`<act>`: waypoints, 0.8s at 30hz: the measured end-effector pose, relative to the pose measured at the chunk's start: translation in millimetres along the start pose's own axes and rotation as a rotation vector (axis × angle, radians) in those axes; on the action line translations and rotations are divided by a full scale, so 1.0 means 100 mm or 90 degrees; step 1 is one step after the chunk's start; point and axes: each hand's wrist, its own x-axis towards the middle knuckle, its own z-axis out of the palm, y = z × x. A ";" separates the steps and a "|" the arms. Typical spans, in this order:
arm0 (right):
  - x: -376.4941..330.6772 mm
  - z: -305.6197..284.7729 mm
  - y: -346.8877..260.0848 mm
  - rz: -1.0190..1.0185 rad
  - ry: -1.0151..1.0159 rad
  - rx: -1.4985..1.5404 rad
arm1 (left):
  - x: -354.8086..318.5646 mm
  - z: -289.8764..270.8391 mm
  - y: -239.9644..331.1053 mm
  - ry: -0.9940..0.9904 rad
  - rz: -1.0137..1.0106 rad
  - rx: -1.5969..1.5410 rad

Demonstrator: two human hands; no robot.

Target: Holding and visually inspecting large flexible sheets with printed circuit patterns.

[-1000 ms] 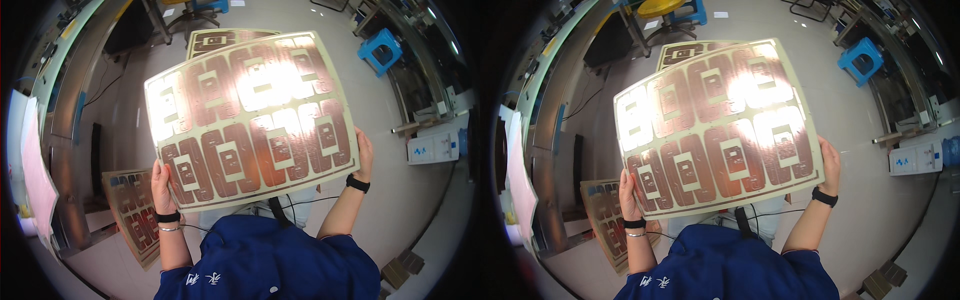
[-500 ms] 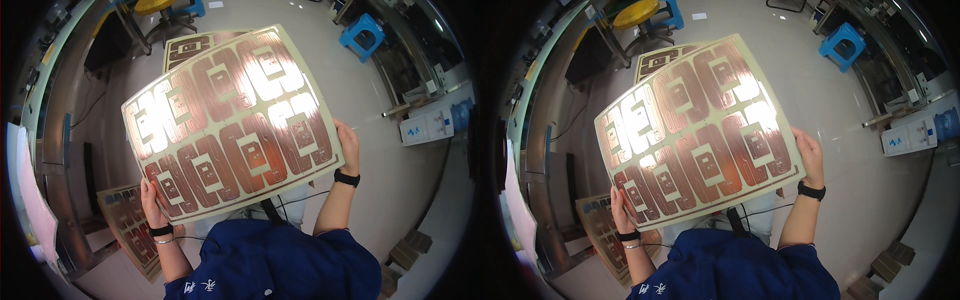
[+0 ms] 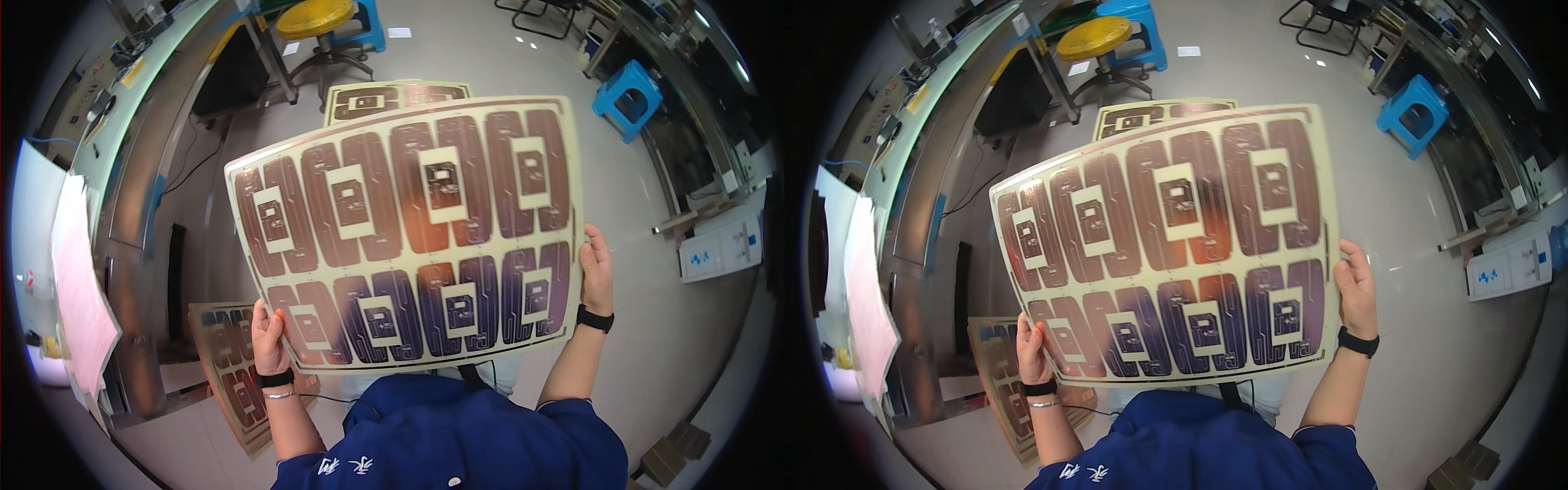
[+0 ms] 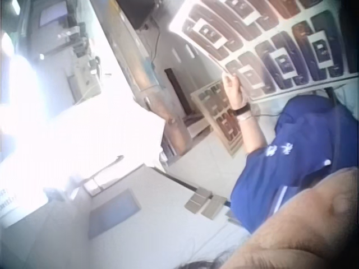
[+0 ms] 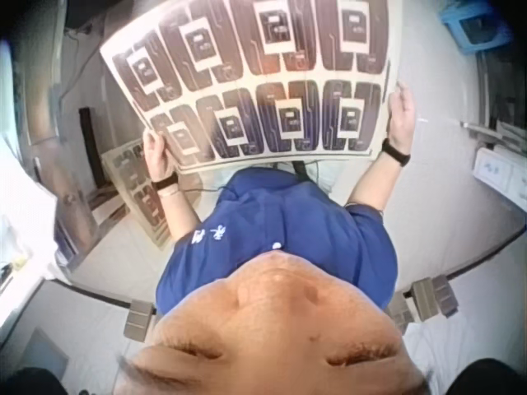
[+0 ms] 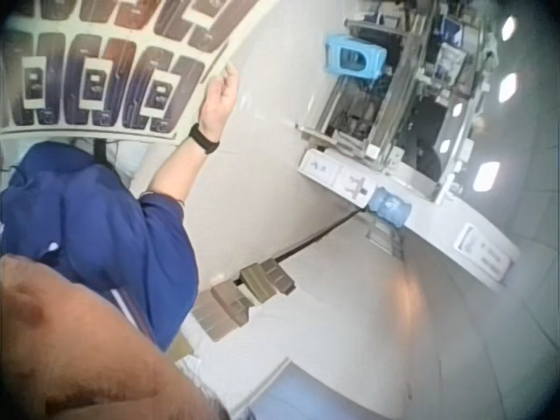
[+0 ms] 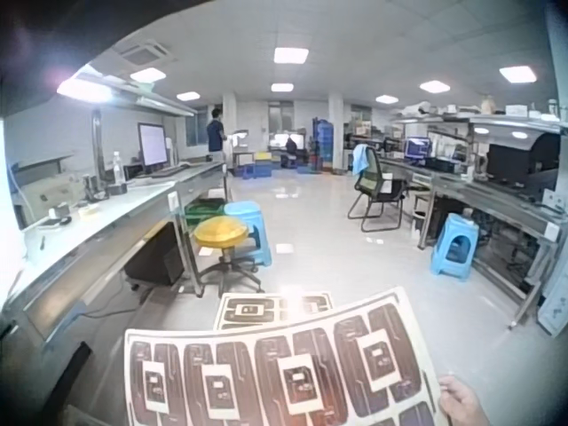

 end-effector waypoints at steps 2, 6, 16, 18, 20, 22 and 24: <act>0.06 0.03 -0.08 -0.061 -0.029 -0.044 | 0.06 0.05 0.10 0.006 0.011 0.010; 0.07 -0.11 -0.04 -0.122 -0.022 -0.068 | 0.11 0.03 0.27 0.035 0.089 0.080; 0.36 -0.04 0.09 -0.224 -0.125 0.203 | 0.40 0.41 0.27 -0.059 0.330 0.034; 0.31 -0.02 0.05 0.075 -0.156 0.421 | 0.33 0.85 0.32 0.096 0.269 0.010; 0.17 0.30 -0.03 0.190 -0.051 0.547 | 0.26 0.89 0.36 0.105 0.189 0.058; 0.09 0.51 -0.09 0.141 0.000 0.468 | 0.28 0.93 0.38 0.125 0.169 0.011; 0.04 0.61 -0.13 0.039 0.102 0.314 | 0.27 1.01 0.41 0.162 0.148 -0.090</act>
